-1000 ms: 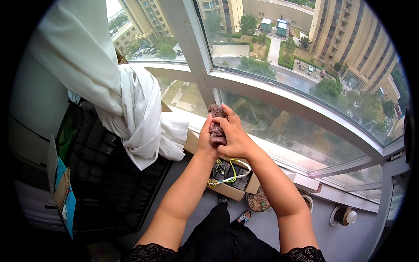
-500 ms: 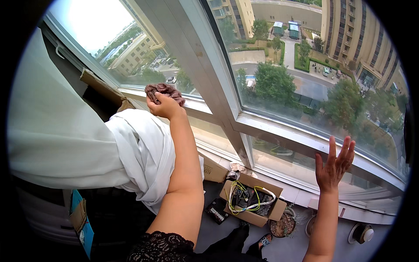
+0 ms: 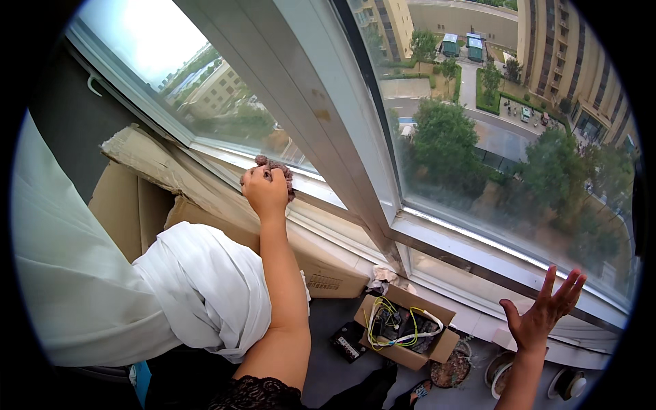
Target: The person cleans a window sill and glass using a cloth. They move a cardboard box containing electronics and a battery to the floor, then wipe the sill and glass. They also handle a small pink box and a plastic bag before continuing to clean the area.
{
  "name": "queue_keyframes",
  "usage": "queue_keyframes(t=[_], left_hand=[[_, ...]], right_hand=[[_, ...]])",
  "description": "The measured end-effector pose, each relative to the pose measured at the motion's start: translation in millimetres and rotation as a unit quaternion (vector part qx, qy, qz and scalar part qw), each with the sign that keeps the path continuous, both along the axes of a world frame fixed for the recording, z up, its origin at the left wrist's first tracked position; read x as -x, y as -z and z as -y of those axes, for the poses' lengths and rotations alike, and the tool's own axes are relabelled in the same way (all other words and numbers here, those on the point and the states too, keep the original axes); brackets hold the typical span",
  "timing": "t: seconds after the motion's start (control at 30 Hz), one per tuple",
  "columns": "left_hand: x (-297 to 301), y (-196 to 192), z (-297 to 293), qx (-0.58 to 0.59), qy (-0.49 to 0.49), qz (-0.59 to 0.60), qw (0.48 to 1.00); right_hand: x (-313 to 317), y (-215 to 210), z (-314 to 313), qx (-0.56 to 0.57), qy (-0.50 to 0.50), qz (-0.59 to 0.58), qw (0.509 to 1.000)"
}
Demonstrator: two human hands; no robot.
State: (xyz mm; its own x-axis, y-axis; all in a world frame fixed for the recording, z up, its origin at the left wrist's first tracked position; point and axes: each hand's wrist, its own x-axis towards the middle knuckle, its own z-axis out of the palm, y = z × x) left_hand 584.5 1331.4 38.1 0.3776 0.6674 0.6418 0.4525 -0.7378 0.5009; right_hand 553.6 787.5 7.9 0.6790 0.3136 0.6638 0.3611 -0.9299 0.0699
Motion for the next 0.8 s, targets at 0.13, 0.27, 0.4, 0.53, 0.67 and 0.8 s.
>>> queue_keyframes(t=[0.13,0.27,0.4,0.53,0.67,0.8], left_hand=[[17.1,-1.7,48.1,-0.077,0.166,0.0,0.983],[36.0,-13.7,121.4,0.067,0.369,0.035,0.926],[35.7,-16.0,126.8,0.033,0.378,0.02,0.925],[43.9,-20.2,104.8,0.096,0.41,-0.015,0.907],[65.5,-8.9,106.1,0.274,0.471,-0.042,0.838],[83.9,2.9,115.0,0.328,0.439,0.033,0.836]], right_hand=[[-0.5,-0.3,-5.1,-0.006,-0.005,0.005,1.0],[1.5,-5.0,-2.9,0.002,-0.001,-0.014,1.0],[1.9,-10.1,-4.1,0.003,0.001,-0.009,1.0],[1.4,-7.5,-11.3,-0.006,-0.015,-0.009,1.0],[2.0,-9.0,-5.1,-0.007,-0.007,-0.013,1.0],[4.6,-7.5,0.1,-0.017,-0.021,-0.015,1.0]])
